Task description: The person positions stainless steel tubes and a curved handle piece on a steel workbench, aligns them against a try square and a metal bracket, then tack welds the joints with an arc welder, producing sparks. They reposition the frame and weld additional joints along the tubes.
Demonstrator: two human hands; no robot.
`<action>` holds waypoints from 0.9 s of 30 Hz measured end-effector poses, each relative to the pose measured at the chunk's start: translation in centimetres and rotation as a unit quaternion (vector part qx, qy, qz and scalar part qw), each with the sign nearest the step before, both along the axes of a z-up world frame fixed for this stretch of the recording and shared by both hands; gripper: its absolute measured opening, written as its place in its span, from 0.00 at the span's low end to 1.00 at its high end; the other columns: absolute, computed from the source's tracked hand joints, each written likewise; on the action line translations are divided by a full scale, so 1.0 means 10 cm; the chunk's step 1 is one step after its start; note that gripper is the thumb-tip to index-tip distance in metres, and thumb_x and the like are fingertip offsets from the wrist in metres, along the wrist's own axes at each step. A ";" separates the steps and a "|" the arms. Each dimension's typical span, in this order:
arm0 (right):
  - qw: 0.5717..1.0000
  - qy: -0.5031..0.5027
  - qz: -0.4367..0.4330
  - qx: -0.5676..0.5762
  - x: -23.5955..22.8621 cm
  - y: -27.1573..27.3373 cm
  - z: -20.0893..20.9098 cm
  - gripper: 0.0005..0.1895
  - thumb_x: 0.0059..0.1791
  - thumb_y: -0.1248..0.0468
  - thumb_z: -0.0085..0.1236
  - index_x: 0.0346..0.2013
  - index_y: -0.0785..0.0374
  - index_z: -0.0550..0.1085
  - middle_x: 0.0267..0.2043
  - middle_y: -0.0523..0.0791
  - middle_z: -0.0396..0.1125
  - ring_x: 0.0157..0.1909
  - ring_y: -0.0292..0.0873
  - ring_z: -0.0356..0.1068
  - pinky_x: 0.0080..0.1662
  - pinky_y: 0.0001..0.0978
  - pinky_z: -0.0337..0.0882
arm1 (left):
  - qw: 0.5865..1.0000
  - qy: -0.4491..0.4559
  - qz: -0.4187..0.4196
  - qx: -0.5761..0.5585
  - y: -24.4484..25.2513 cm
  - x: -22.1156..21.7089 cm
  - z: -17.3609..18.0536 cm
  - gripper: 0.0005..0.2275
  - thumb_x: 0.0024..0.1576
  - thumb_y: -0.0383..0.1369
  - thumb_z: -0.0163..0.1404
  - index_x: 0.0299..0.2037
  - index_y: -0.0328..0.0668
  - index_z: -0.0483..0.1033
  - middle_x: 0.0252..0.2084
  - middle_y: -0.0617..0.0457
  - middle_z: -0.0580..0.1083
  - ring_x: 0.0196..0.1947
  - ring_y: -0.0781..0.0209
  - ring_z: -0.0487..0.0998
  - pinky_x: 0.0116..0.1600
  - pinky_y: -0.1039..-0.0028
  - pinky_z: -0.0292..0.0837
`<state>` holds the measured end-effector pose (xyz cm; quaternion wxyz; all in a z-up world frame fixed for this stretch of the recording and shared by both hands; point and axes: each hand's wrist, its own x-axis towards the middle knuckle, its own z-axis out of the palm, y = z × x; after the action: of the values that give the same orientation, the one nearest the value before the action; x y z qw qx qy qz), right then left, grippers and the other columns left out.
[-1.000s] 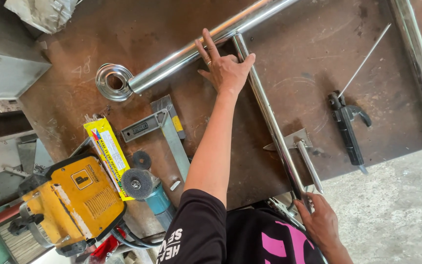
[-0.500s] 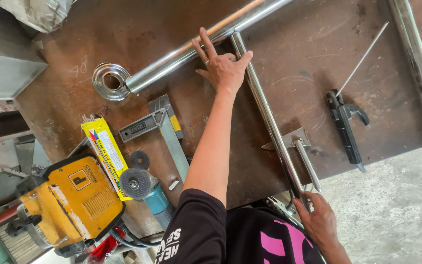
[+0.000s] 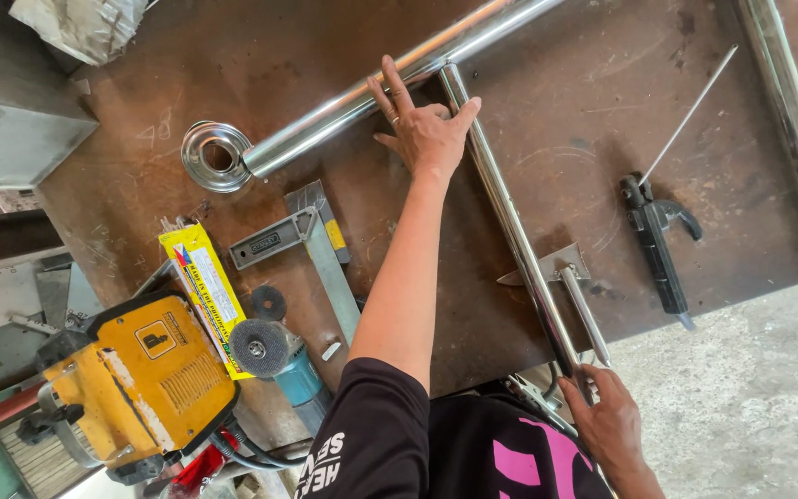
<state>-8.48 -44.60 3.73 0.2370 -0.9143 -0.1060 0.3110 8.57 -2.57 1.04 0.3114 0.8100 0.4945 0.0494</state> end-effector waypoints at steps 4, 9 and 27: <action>1.000 0.018 -0.002 -0.014 0.05 0.01 0.02 0.21 0.44 0.55 0.65 0.45 0.65 0.76 0.43 0.47 0.75 0.40 0.43 0.77 0.37 0.35 0.77 | 1.000 -0.004 0.000 0.005 0.00 0.00 -0.04 0.19 0.46 0.52 0.64 0.22 0.41 0.88 0.78 0.64 0.33 0.79 0.47 0.20 0.69 0.16 0.31; 0.970 -0.226 0.059 0.064 0.34 -0.19 -0.07 0.13 0.46 0.66 0.70 0.38 0.70 0.75 0.38 0.52 0.72 0.40 0.46 0.72 0.42 0.32 0.76 | 1.000 -0.008 -0.001 0.013 -0.01 0.01 -0.03 0.20 0.46 0.52 0.63 0.22 0.40 0.87 0.78 0.61 0.34 0.79 0.46 0.22 0.68 0.16 0.34; 0.970 -0.220 0.068 0.076 1.64 0.33 0.08 0.25 0.51 0.75 0.65 0.60 0.82 0.69 0.42 0.59 0.66 0.34 0.49 0.67 0.28 0.36 0.70 | 1.000 -0.012 0.008 0.000 -0.03 0.02 0.01 0.19 0.46 0.50 0.64 0.21 0.40 0.87 0.78 0.62 0.32 0.79 0.48 0.21 0.69 0.17 0.32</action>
<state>7.97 -41.28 4.51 0.2545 -0.9303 -0.2408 0.1086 8.73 -2.83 1.14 0.3169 0.8052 0.4974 0.0621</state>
